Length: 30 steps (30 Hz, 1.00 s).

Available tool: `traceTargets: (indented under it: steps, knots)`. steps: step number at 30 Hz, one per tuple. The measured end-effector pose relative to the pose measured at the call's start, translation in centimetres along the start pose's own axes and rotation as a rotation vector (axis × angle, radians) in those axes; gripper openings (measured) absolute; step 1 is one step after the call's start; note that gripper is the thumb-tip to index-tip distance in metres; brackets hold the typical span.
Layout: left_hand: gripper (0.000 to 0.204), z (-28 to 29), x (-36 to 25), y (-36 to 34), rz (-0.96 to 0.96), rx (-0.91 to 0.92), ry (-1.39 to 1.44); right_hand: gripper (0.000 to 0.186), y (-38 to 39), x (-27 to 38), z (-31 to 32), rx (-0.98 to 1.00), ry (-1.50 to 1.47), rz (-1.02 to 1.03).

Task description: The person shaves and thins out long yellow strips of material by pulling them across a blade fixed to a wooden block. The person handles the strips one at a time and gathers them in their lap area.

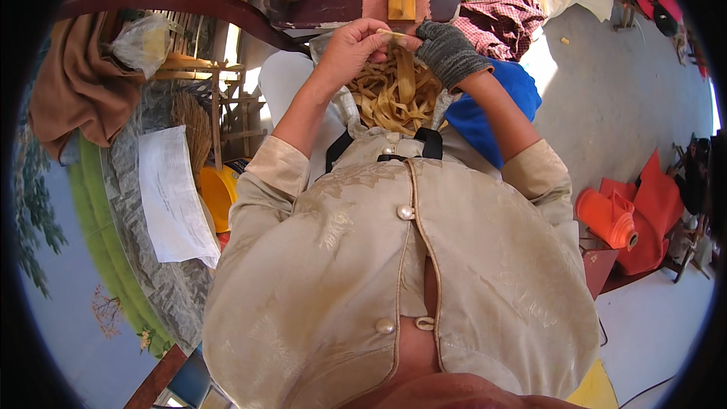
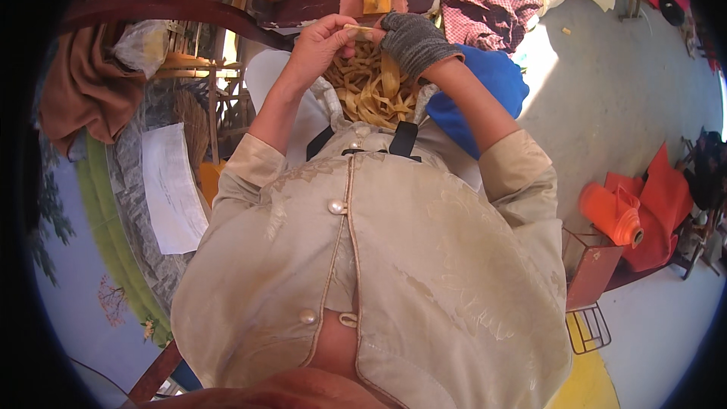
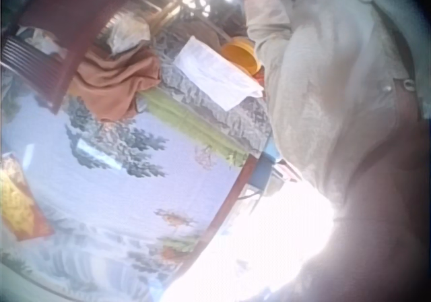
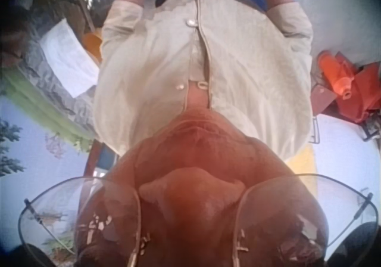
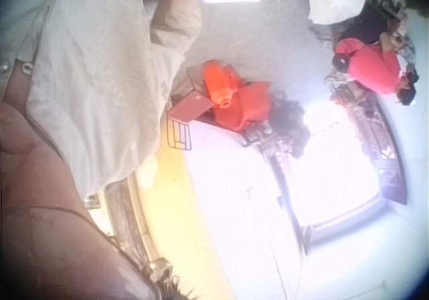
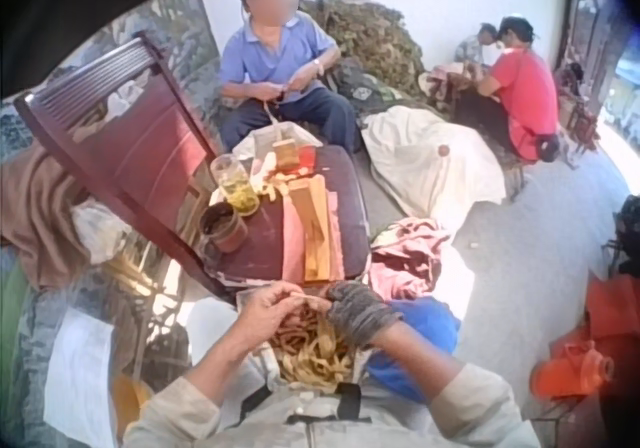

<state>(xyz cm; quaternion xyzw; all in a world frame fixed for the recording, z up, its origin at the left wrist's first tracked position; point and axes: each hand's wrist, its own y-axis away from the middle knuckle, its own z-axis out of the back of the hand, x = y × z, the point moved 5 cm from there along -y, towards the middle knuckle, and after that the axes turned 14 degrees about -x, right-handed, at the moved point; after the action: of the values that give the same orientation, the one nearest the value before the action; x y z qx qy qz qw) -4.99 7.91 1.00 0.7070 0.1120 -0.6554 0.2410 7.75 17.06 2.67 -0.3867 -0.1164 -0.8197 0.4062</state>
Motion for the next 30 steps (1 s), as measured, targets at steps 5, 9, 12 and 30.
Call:
traceTargets:
  steps: [5, 9, 12, 30]
  knots:
    - [0.014, -0.3, 0.1, -2.2, -0.082, -0.132, 0.032, 0.037, -2.1, -1.6, 0.4, -0.153, 0.256, 0.151]
    - [0.014, -0.3, 0.4, -4.2, -0.118, -0.187, 0.056, 0.038, -4.0, -2.5, 0.0, -0.167, 0.351, 0.217]
    - [0.013, -0.4, 0.1, -4.9, -0.114, -0.138, 0.058, 0.031, -5.2, -3.7, -0.3, -0.144, 0.495, 0.341]
    - [0.019, 0.1, 1.8, -10.4, -0.256, -0.306, -0.413, 0.017, -8.6, -5.7, -2.6, -0.127, 0.754, 0.314]
